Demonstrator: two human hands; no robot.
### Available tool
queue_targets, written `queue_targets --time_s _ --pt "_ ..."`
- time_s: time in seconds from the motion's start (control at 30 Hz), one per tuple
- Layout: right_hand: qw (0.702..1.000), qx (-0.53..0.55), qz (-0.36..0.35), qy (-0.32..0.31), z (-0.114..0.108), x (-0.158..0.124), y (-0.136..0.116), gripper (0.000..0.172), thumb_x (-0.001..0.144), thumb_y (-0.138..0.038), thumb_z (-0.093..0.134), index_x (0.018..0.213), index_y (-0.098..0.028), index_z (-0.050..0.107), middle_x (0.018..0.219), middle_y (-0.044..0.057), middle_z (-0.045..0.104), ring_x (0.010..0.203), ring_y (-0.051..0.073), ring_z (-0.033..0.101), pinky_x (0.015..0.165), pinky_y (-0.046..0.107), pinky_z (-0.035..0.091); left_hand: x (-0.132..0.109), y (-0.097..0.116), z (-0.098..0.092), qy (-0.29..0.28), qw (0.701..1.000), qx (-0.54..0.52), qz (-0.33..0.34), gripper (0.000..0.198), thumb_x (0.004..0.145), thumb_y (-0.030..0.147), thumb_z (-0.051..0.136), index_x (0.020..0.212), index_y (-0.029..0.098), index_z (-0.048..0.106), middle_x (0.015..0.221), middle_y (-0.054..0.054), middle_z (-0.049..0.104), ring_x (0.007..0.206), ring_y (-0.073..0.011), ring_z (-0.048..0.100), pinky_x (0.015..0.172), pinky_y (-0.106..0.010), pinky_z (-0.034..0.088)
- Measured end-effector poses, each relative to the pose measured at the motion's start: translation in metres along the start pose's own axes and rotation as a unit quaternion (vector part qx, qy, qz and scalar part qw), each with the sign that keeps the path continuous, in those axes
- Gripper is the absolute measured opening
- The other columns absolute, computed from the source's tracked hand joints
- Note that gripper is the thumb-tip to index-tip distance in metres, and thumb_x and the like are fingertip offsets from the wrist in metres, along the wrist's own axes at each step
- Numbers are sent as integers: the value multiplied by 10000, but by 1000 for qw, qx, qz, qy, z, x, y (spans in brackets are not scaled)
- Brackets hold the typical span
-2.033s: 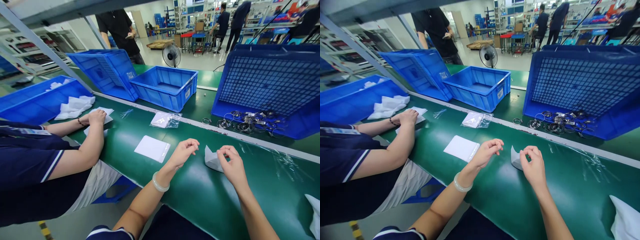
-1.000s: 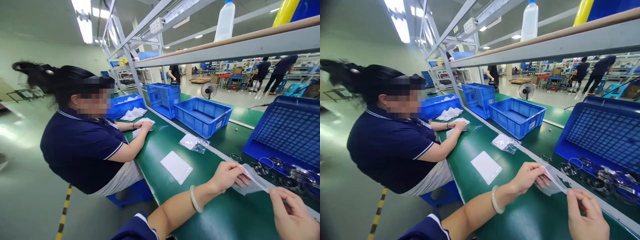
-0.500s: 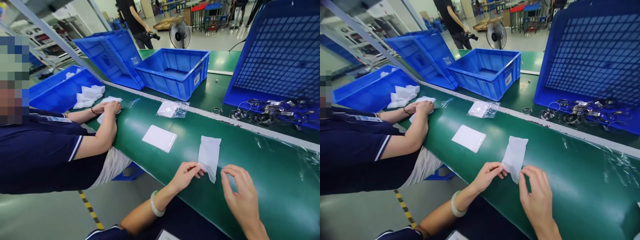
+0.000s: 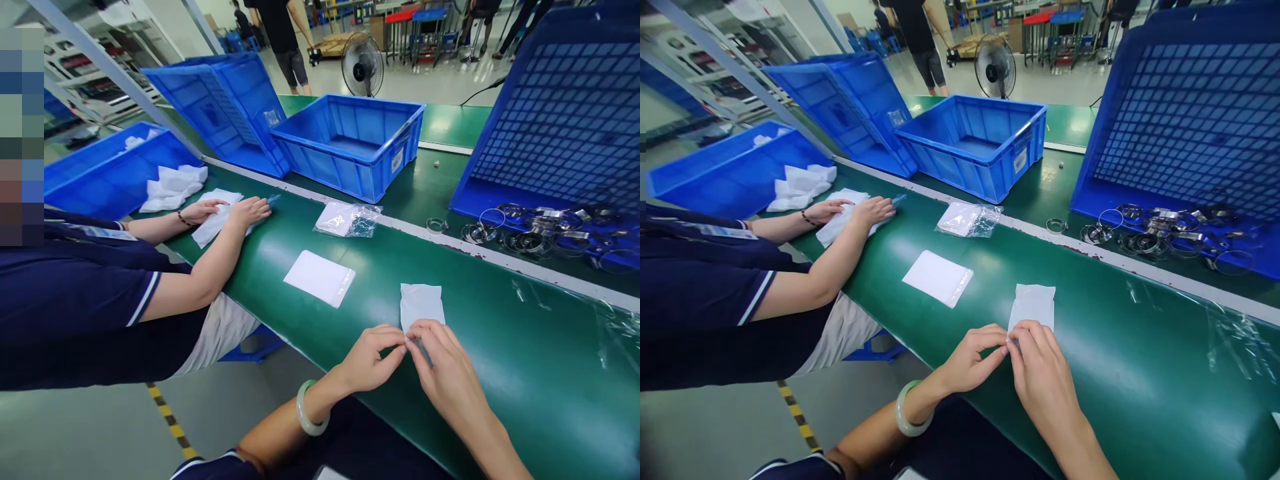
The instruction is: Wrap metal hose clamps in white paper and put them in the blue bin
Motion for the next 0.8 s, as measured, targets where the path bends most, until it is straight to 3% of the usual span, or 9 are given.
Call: queue_targets --time_s 0.37,0.47,0.53,0.63,0.8 --pt "999 44 -12 -2 -5 -6 -6 119 930 -108 398 908 -222 422 934 40 517 852 197 515 750 352 433 0 12 -3 -25 998 55 32 162 881 143 467 843 150 625 774 -51 635 754 -150 554 749 -285 433" --pt "998 38 -26 41 -7 -10 -9 130 931 -99 391 909 -218 438 952 52 513 860 200 518 746 350 432 1 8 -3 33 998 60 15 91 847 117 506 873 151 586 823 -50 599 769 -144 545 718 -264 443" --pt "996 30 -35 76 -8 -12 -12 131 925 -94 404 915 -214 456 977 63 512 879 206 523 746 347 436 3 2 -1 65 995 70 9 160 821 105 540 973 148 565 908 -64 571 771 -137 534 699 -255 455" --pt "992 28 -50 113 -11 -15 -17 156 904 -62 415 928 -203 478 998 77 514 896 202 530 753 333 450 5 -4 5 57 994 78 42 285 827 79 533 1094 173 565 1056 -87 553 793 -123 550 707 -242 474" --pt "976 63 -66 199 -31 -26 -32 167 875 -48 417 900 -196 490 959 73 514 896 182 536 762 300 472 9 0 8 54 991 79 91 203 850 49 508 924 190 634 944 -42 614 888 -133 595 777 -226 471"
Point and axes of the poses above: each hand's wrist, its own x-axis towards the middle knuckle, its own z-axis out of the palm, y = z × x, the point moved 1 cm from there along x, towards the middle knuckle
